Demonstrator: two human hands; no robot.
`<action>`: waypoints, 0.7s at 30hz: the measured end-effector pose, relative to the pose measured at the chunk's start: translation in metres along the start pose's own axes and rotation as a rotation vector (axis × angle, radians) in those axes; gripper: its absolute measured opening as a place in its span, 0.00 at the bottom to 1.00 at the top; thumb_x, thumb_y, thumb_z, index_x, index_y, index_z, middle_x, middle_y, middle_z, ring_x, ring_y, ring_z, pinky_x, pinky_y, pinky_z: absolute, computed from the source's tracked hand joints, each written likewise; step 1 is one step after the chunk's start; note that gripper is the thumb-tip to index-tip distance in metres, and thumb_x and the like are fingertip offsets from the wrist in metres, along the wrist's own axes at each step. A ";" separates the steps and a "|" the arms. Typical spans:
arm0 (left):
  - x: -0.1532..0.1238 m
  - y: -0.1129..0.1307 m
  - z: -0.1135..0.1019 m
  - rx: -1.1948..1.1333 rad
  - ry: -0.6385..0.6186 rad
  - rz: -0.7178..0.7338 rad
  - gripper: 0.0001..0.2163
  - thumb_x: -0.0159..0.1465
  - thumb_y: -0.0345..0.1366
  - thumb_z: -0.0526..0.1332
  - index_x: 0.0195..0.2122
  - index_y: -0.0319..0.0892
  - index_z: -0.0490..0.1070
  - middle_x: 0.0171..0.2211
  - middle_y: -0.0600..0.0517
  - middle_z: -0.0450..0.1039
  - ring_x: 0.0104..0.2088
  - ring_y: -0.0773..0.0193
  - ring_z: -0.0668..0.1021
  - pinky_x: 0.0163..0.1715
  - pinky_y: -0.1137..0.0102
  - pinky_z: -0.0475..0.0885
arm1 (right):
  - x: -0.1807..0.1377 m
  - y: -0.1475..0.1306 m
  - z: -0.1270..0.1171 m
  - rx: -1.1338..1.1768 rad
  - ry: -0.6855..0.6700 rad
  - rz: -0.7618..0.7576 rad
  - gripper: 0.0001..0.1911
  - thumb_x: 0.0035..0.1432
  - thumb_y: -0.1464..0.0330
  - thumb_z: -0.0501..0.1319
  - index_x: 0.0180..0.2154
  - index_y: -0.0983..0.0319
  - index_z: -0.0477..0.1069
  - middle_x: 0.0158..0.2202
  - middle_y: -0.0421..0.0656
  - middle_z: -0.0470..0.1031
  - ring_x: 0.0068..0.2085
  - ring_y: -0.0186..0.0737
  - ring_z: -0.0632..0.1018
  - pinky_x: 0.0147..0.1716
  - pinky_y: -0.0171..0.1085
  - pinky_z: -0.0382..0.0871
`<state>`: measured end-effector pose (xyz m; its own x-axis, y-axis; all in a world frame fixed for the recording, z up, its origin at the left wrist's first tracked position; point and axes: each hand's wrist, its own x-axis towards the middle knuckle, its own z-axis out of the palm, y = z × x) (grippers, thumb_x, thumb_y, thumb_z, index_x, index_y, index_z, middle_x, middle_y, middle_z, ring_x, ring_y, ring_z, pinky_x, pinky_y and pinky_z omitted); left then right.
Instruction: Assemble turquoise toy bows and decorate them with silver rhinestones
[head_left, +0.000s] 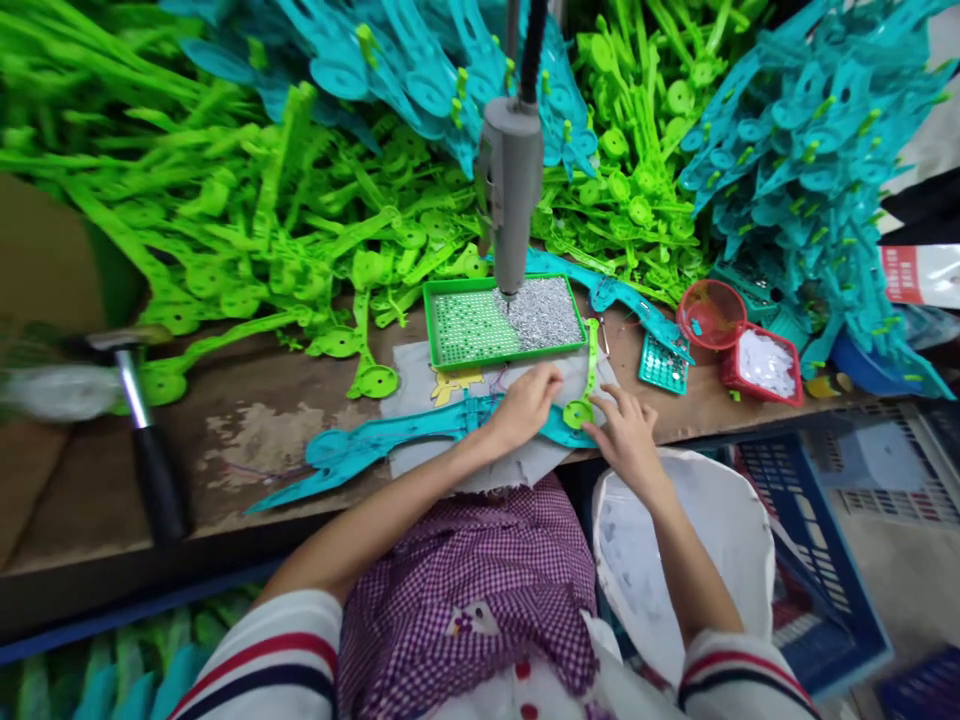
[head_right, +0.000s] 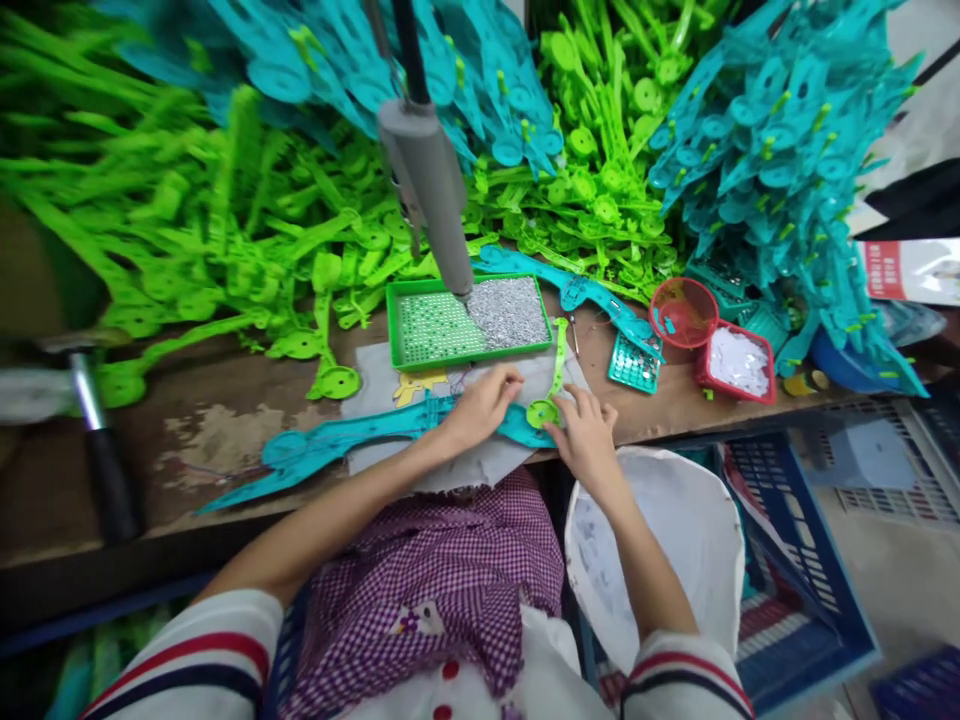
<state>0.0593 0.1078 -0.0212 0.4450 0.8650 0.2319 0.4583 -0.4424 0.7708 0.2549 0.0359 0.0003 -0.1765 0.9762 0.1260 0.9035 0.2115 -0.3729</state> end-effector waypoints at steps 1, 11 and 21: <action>-0.007 0.006 -0.010 0.077 -0.018 0.103 0.09 0.72 0.35 0.51 0.47 0.43 0.68 0.48 0.45 0.76 0.50 0.56 0.77 0.52 0.57 0.71 | -0.008 -0.008 0.001 0.066 0.072 0.021 0.14 0.68 0.61 0.58 0.53 0.56 0.70 0.59 0.50 0.71 0.58 0.51 0.73 0.53 0.51 0.61; -0.109 -0.092 -0.185 0.554 0.100 -0.367 0.23 0.67 0.45 0.61 0.61 0.44 0.67 0.52 0.42 0.71 0.54 0.47 0.73 0.56 0.53 0.69 | -0.021 -0.087 0.040 0.500 0.157 -0.086 0.07 0.66 0.70 0.60 0.45 0.57 0.75 0.45 0.45 0.78 0.48 0.41 0.78 0.48 0.42 0.69; -0.125 -0.096 -0.192 0.263 0.108 -0.333 0.22 0.63 0.49 0.64 0.58 0.52 0.74 0.57 0.45 0.68 0.56 0.49 0.73 0.58 0.54 0.69 | 0.045 -0.190 0.071 0.413 -0.238 -0.407 0.11 0.70 0.62 0.56 0.46 0.56 0.76 0.48 0.42 0.78 0.50 0.41 0.75 0.50 0.43 0.63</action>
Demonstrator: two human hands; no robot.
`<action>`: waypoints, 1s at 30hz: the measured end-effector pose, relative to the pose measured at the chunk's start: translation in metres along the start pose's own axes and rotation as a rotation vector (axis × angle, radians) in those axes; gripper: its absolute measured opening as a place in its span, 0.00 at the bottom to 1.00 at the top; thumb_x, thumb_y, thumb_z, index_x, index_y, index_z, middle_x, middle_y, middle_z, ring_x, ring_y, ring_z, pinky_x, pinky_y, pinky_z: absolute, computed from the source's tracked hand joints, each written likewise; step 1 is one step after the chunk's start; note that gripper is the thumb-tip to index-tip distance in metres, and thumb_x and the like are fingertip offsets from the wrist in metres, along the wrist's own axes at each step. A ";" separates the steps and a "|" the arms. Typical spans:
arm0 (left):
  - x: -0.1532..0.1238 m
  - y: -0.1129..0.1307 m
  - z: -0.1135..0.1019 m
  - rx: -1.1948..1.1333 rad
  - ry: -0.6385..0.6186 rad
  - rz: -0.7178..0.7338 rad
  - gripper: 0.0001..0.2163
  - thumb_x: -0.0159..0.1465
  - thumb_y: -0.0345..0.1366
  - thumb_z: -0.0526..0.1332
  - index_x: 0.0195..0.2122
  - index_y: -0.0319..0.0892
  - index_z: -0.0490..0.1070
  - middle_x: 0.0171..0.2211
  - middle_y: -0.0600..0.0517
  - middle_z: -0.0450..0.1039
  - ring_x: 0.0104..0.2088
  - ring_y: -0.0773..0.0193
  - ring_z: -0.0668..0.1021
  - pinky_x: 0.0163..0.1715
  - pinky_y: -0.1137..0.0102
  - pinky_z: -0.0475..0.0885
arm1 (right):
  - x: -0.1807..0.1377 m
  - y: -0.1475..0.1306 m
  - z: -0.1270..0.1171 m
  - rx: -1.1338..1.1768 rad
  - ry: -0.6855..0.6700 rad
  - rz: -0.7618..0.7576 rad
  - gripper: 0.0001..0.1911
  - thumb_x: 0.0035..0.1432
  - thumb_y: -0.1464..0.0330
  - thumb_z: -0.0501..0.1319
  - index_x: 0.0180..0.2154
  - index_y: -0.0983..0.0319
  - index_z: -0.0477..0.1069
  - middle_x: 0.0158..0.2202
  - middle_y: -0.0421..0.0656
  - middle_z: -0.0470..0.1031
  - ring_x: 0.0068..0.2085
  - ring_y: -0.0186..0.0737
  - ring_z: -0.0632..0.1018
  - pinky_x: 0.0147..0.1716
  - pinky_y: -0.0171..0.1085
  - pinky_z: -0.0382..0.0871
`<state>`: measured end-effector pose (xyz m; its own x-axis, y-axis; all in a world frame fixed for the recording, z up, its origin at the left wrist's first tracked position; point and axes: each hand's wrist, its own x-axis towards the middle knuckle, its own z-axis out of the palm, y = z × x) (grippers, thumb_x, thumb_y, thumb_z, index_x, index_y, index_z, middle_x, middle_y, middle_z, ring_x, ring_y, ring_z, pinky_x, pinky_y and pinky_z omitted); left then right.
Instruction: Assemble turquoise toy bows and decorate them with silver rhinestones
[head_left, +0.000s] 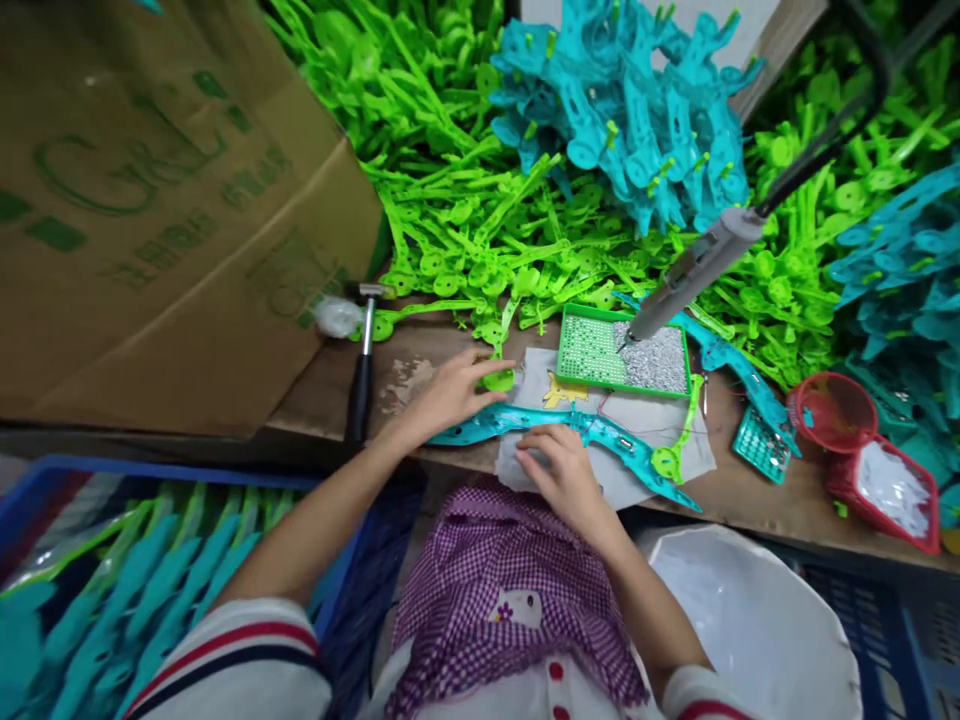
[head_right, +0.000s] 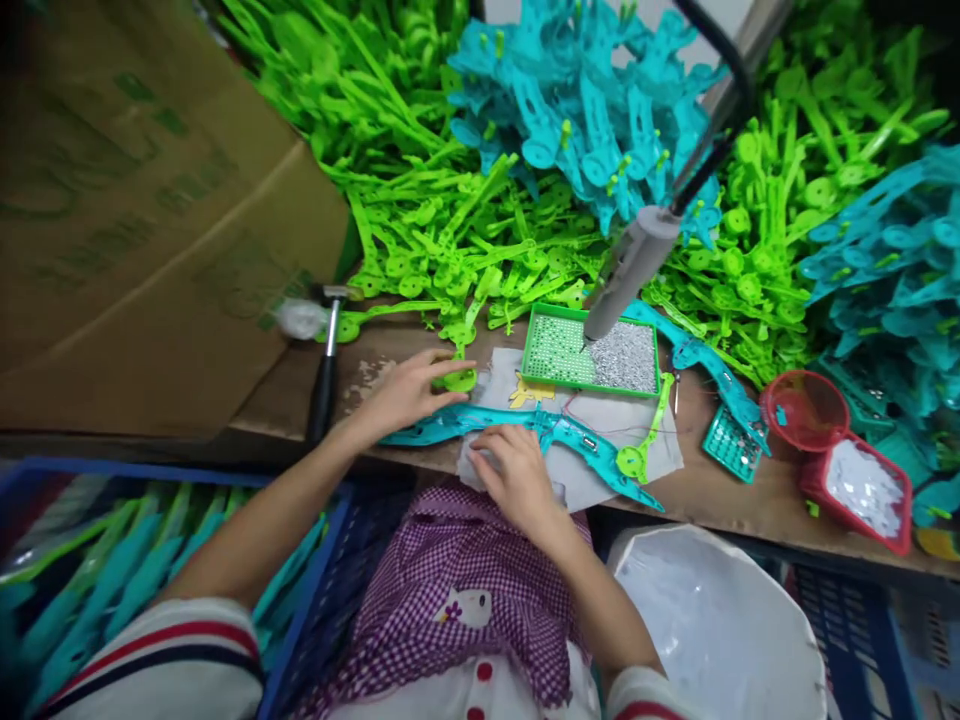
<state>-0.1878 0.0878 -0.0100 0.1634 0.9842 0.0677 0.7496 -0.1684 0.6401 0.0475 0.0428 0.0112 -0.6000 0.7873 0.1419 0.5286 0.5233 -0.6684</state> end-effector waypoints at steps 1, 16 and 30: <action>-0.009 -0.001 -0.009 -0.077 -0.007 -0.003 0.23 0.62 0.51 0.65 0.57 0.52 0.74 0.58 0.46 0.69 0.56 0.50 0.74 0.57 0.55 0.70 | 0.005 0.000 0.003 0.000 0.004 -0.001 0.11 0.70 0.61 0.56 0.46 0.55 0.76 0.48 0.42 0.78 0.50 0.41 0.75 0.50 0.42 0.63; -0.053 -0.026 -0.074 -0.858 -0.013 -0.294 0.30 0.49 0.51 0.74 0.53 0.46 0.76 0.51 0.42 0.77 0.53 0.46 0.78 0.53 0.51 0.75 | 0.113 -0.052 0.095 -0.374 -0.331 -0.117 0.10 0.68 0.67 0.56 0.44 0.61 0.75 0.51 0.50 0.76 0.55 0.52 0.69 0.48 0.50 0.59; -0.155 0.031 -0.015 -0.238 0.352 -0.347 0.21 0.58 0.47 0.71 0.53 0.56 0.74 0.48 0.49 0.65 0.52 0.51 0.74 0.54 0.55 0.73 | 0.049 -0.005 0.026 0.172 0.304 0.217 0.16 0.72 0.59 0.47 0.44 0.59 0.68 0.44 0.48 0.78 0.48 0.44 0.76 0.51 0.46 0.65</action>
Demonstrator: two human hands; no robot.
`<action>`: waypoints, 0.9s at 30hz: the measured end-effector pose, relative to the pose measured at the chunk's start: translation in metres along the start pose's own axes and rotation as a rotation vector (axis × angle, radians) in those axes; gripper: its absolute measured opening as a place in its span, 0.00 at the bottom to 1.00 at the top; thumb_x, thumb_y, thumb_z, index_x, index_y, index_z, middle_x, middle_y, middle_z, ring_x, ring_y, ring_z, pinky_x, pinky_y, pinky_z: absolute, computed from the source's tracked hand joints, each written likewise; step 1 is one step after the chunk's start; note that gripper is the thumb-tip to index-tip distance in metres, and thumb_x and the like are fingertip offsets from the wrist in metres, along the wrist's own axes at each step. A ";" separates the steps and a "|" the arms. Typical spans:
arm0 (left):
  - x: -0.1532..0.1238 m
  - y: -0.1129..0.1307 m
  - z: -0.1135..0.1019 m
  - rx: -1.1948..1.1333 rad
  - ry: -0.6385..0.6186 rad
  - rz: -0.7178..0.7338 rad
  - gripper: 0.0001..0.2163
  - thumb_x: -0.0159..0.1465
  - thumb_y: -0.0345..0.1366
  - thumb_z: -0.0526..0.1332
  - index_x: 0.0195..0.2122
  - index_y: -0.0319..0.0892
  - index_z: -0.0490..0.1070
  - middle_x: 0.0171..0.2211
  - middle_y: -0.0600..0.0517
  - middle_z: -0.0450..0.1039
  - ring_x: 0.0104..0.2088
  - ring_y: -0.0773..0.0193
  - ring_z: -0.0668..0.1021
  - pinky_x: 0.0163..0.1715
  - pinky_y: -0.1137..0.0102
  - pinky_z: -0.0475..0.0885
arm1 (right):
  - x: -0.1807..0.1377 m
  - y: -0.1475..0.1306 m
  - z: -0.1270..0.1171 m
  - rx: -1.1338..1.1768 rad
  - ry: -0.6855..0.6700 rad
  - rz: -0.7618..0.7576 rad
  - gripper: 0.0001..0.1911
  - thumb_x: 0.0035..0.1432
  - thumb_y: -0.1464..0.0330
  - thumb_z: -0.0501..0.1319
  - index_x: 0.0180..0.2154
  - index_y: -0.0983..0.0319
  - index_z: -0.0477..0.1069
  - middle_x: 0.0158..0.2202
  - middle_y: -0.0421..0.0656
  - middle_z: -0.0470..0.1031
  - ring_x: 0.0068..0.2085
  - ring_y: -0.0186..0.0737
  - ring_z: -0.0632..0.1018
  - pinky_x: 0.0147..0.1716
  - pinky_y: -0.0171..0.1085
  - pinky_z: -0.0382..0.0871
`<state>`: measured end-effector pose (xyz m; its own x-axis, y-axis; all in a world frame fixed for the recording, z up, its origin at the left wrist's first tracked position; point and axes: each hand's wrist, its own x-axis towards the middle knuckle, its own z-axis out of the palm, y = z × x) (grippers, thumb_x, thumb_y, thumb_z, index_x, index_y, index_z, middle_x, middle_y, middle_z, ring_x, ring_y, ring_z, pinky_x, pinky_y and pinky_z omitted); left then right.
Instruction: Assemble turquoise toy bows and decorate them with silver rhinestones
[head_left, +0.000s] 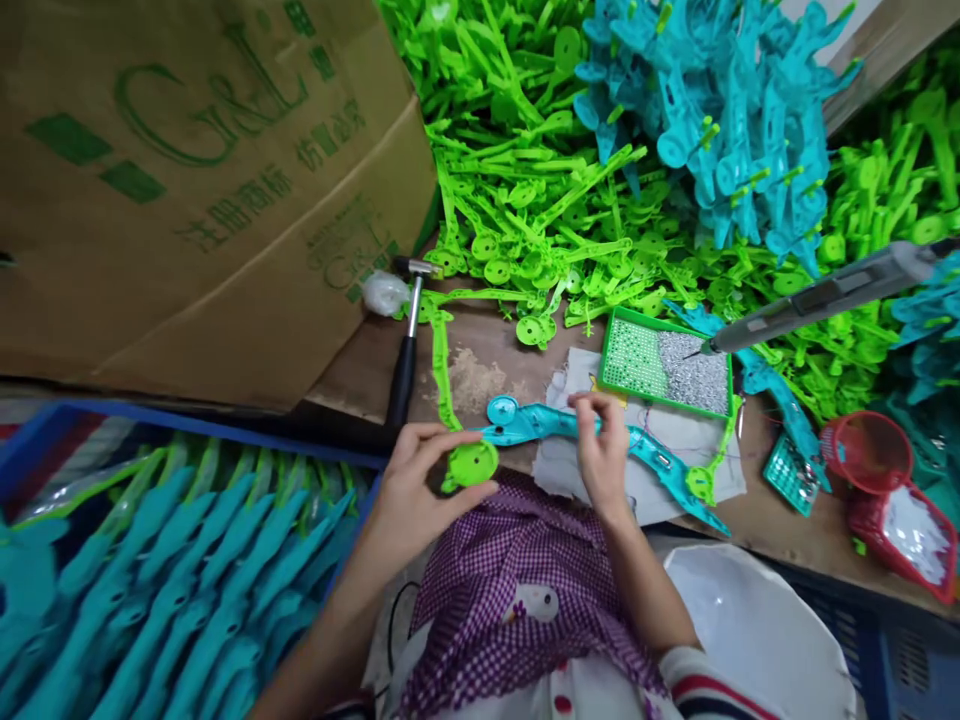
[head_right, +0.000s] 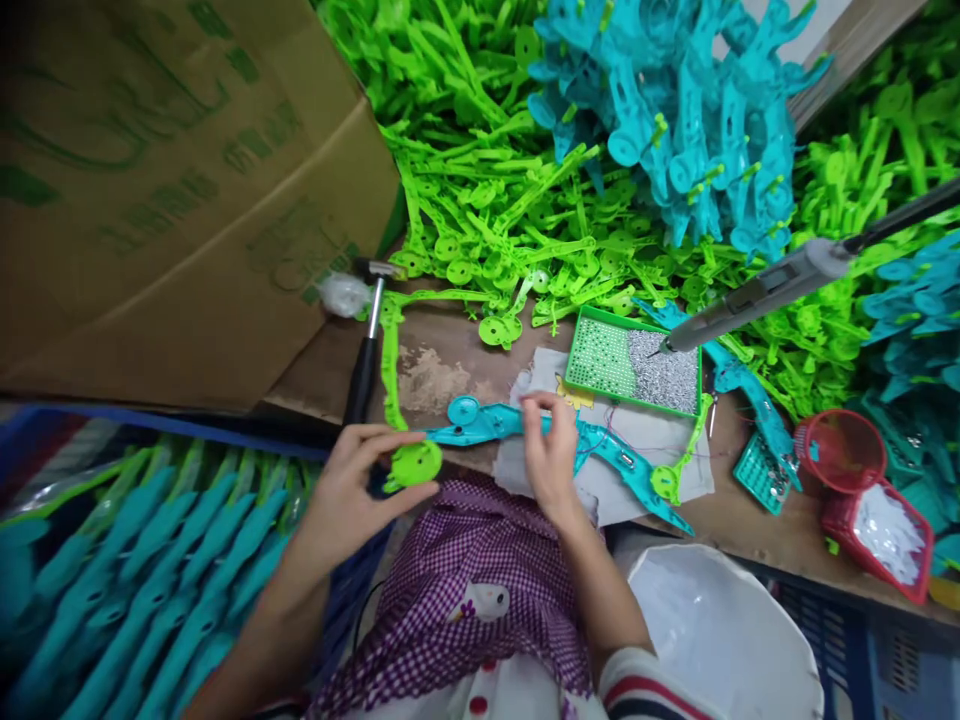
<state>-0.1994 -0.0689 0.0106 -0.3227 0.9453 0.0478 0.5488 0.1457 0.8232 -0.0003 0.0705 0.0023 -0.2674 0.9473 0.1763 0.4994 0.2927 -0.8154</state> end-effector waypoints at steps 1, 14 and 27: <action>0.005 0.001 0.013 0.044 0.007 0.008 0.21 0.58 0.47 0.70 0.53 0.55 0.73 0.48 0.49 0.65 0.53 0.51 0.74 0.56 0.55 0.71 | -0.001 0.006 -0.002 0.066 0.082 0.060 0.16 0.72 0.59 0.46 0.45 0.59 0.67 0.45 0.48 0.78 0.48 0.44 0.77 0.50 0.45 0.67; 0.048 -0.008 0.055 0.365 0.028 -0.025 0.23 0.61 0.51 0.68 0.55 0.52 0.73 0.50 0.47 0.71 0.53 0.49 0.74 0.55 0.56 0.58 | -0.015 0.038 0.016 -0.209 -0.201 -0.055 0.15 0.73 0.60 0.46 0.42 0.58 0.68 0.42 0.46 0.79 0.47 0.44 0.76 0.53 0.45 0.65; 0.061 -0.016 0.048 0.349 -0.108 -0.097 0.24 0.56 0.53 0.71 0.51 0.50 0.76 0.47 0.47 0.70 0.50 0.47 0.74 0.55 0.53 0.59 | -0.020 0.040 0.015 -0.230 -0.172 -0.050 0.15 0.73 0.61 0.46 0.41 0.58 0.69 0.42 0.45 0.79 0.47 0.43 0.76 0.56 0.45 0.62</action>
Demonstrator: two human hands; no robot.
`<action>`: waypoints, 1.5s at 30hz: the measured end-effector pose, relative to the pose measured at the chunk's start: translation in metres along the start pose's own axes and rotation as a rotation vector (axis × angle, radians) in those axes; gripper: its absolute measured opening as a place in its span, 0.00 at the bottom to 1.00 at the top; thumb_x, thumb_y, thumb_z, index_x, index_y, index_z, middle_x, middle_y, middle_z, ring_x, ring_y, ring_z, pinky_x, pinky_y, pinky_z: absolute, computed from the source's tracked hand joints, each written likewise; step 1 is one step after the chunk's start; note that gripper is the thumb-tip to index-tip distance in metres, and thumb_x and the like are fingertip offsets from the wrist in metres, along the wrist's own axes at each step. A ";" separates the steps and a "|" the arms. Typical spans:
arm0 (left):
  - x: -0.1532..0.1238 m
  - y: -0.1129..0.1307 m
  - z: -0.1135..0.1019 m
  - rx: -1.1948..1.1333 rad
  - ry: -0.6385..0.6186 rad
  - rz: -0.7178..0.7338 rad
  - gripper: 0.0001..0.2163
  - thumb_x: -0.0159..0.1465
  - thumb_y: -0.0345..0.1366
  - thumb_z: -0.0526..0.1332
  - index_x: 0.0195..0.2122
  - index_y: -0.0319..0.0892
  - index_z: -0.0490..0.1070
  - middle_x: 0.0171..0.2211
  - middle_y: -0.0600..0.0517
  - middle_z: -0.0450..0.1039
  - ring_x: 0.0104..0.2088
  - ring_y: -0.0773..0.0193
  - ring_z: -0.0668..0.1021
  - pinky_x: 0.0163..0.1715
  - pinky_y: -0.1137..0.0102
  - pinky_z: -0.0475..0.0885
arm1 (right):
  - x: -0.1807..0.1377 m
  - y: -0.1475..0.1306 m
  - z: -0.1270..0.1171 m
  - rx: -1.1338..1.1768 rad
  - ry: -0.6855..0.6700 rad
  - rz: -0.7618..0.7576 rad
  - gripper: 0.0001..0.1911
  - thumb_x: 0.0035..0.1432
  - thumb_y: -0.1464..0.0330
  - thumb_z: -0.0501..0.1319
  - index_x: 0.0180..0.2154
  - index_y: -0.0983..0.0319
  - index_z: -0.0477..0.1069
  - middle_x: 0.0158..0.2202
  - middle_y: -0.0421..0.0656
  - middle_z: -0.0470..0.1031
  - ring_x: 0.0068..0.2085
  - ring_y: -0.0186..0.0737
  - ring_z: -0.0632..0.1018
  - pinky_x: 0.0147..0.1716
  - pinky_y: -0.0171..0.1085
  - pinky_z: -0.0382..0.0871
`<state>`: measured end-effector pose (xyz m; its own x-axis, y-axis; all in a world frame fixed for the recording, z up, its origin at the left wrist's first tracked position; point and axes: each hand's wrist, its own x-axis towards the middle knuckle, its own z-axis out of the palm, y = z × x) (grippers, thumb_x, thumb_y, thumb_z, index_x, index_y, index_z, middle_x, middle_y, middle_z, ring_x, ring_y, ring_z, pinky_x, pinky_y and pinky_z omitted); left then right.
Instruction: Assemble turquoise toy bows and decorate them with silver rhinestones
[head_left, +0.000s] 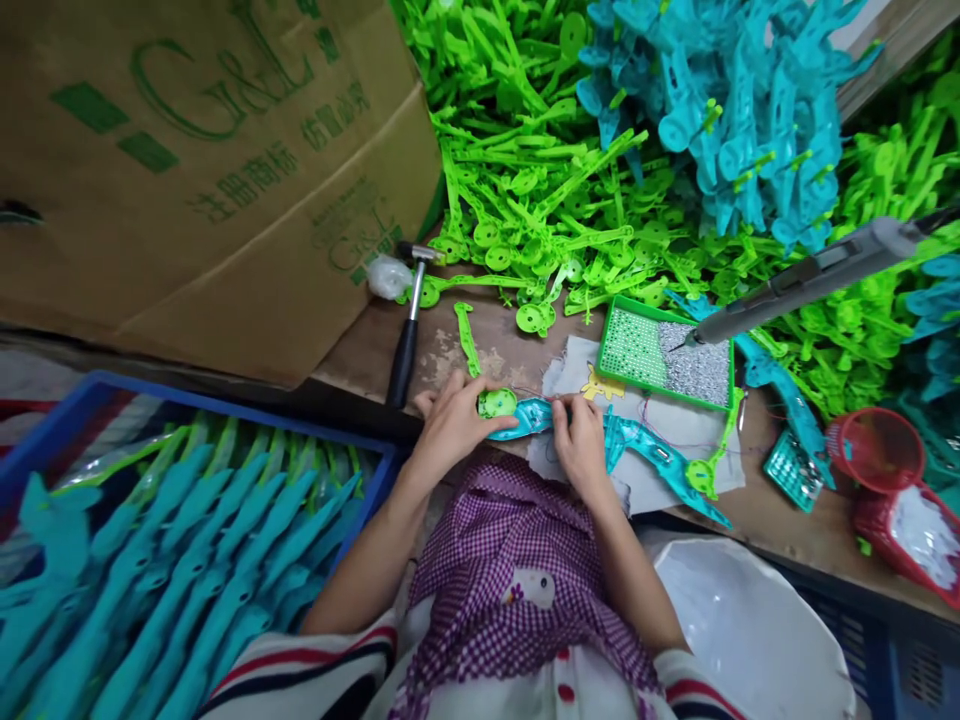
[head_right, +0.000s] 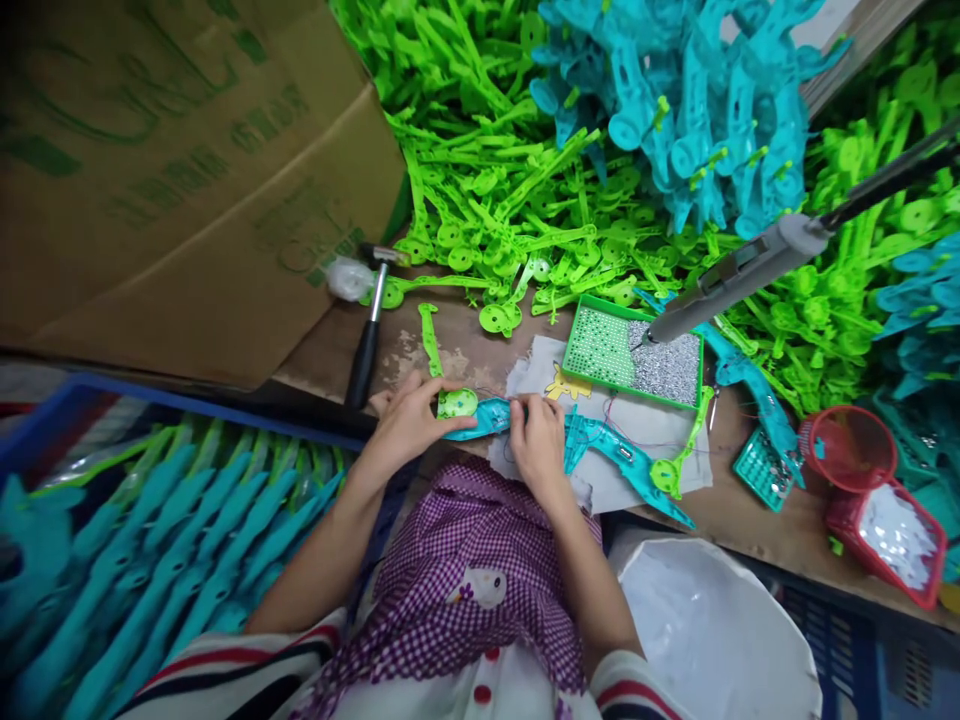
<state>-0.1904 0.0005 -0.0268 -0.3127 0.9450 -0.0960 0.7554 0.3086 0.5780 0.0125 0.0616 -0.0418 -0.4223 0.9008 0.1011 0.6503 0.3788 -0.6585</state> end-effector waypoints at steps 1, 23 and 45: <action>0.000 -0.002 0.000 -0.003 -0.013 0.020 0.23 0.58 0.53 0.69 0.52 0.51 0.76 0.48 0.46 0.70 0.52 0.47 0.74 0.55 0.53 0.59 | 0.000 0.003 -0.001 0.005 -0.001 0.000 0.15 0.73 0.61 0.46 0.41 0.58 0.69 0.42 0.45 0.79 0.46 0.43 0.76 0.56 0.45 0.62; 0.025 0.070 -0.026 -0.182 -0.108 0.432 0.12 0.73 0.40 0.53 0.40 0.43 0.74 0.40 0.50 0.78 0.46 0.56 0.77 0.51 0.60 0.66 | 0.012 -0.027 -0.074 -0.015 0.120 -0.186 0.21 0.69 0.62 0.55 0.61 0.58 0.62 0.69 0.54 0.57 0.70 0.51 0.59 0.65 0.56 0.57; -0.025 -0.004 -0.021 0.075 0.057 0.512 0.12 0.73 0.35 0.55 0.55 0.45 0.71 0.43 0.49 0.80 0.44 0.58 0.79 0.54 0.55 0.59 | 0.039 -0.062 -0.033 0.105 -0.565 -0.174 0.09 0.68 0.65 0.58 0.38 0.60 0.76 0.35 0.42 0.79 0.37 0.37 0.78 0.38 0.35 0.65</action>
<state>-0.1977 -0.0269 -0.0103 0.0789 0.9702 0.2293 0.8584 -0.1831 0.4792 -0.0234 0.0803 0.0278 -0.8060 0.5641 -0.1796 0.4879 0.4611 -0.7412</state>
